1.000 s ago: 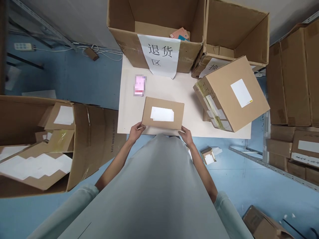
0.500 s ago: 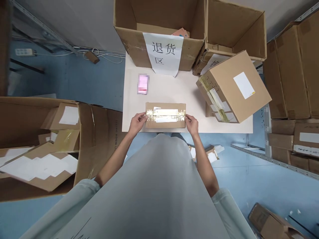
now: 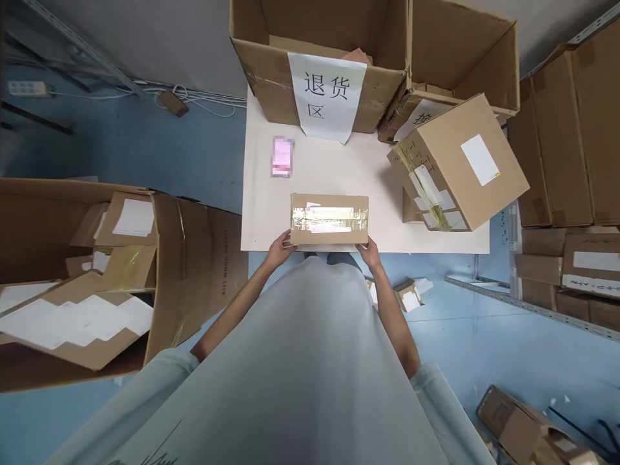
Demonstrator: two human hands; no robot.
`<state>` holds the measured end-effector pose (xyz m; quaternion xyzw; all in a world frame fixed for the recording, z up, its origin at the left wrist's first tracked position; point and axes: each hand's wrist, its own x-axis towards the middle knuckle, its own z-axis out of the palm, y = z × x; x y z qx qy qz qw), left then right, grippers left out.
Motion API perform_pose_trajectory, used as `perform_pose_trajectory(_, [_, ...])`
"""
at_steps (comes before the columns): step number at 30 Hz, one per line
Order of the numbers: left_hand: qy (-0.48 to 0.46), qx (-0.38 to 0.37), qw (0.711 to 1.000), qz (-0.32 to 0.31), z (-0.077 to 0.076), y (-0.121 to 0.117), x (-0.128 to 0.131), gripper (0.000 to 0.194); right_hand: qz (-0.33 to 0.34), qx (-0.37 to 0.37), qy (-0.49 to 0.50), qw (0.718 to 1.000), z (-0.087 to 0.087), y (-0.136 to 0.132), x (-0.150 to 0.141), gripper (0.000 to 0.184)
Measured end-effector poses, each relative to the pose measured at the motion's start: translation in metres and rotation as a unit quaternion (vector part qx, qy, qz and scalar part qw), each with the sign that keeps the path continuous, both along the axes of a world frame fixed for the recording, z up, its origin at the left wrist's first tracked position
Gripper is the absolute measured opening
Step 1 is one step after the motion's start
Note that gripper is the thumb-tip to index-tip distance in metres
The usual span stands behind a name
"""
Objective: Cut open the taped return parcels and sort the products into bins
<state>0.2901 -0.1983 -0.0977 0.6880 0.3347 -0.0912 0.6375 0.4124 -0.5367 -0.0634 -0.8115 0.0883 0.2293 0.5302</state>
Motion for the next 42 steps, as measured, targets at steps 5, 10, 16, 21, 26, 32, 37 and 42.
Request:
perform_pose_trajectory(5, [-0.024,-0.004,1.0,-0.009,0.015,0.0,0.004,0.061,-0.01,-0.013,0.002,1.0,0.013,0.004,0.001,0.045])
perform_pose_trajectory(10, [-0.102,0.005,0.995,0.018,0.05,0.012,0.01,0.053,0.0,0.009,-0.038,0.999,0.049,0.002,0.011,0.048])
perform_pose_trajectory(16, [-0.113,0.048,0.992,0.03,0.066,0.024,0.04,0.044,-0.003,0.017,-0.029,0.999,0.068,0.02,0.026,0.069])
perform_pose_trajectory(21, [-0.074,-0.018,0.997,0.028,0.049,0.02,0.033,0.062,0.018,0.025,-0.009,0.999,0.064,0.021,0.017,0.083])
perform_pose_trajectory(26, [-0.054,-0.05,0.997,0.007,0.033,0.01,0.01,0.072,0.018,0.027,-0.003,0.999,0.054,0.004,-0.005,0.082])
perform_pose_trajectory(32, [-0.005,-0.029,1.0,-0.006,0.018,0.013,-0.011,0.05,0.003,-0.015,0.029,0.999,0.037,-0.015,-0.027,0.071])
perform_pose_trajectory(37, [0.0,-0.019,1.0,-0.016,0.025,0.005,-0.02,0.043,0.022,-0.004,0.011,1.0,0.036,-0.01,-0.032,0.06])
perform_pose_trajectory(42, [-0.032,0.012,0.999,0.009,0.057,0.014,0.005,0.054,-0.003,0.014,-0.071,0.997,0.056,-0.002,0.002,0.065])
